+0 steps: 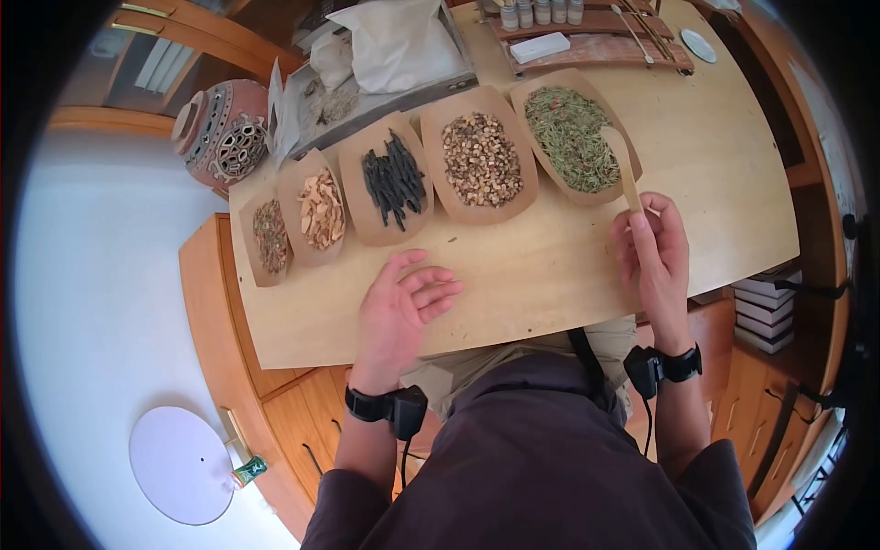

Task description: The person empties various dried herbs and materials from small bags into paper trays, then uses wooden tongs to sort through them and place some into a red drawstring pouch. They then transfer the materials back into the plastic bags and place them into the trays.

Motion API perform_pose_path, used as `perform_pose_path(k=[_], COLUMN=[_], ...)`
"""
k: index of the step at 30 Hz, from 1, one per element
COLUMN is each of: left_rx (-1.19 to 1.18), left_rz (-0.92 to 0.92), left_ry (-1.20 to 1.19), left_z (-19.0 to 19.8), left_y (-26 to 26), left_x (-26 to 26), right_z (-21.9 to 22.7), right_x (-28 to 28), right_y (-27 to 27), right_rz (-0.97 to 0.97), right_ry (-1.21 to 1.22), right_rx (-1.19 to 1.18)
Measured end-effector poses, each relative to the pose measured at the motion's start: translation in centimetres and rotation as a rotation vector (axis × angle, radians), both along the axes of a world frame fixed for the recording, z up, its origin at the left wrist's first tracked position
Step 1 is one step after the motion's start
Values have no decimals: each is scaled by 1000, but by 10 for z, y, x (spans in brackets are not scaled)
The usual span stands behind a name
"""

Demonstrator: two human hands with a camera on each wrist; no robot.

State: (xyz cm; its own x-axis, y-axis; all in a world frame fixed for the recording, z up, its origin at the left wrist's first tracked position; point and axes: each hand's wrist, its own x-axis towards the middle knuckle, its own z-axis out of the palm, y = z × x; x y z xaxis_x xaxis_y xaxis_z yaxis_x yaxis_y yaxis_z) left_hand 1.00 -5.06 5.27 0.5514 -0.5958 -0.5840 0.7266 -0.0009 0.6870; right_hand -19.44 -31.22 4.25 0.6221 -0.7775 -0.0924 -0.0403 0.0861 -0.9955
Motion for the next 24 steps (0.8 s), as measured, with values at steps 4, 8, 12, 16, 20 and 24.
perform_pose_path(k=[4, 8, 12, 16, 20, 24], left_rx=[-5, 10, 72, 112, 83, 66], left_rz=[105, 189, 226, 191, 157, 125], left_ry=[6, -1, -45, -40, -29, -63], left_z=[-6, -12, -8, -11, -14, -23], left_y=[38, 65, 66, 63, 64, 66], left_x=[16, 37, 53, 69, 80, 81], right_z=[-3, -4, -7, -7, 3, 3], right_x=[16, 28, 33, 40, 37, 24], right_y=[1, 7, 5, 8, 13, 21], right_rz=[27, 51, 73, 51, 78, 87], right_ry=[1, -7, -19, -38, -27, -21], right_rx=[17, 28, -3, 9, -29, -37])
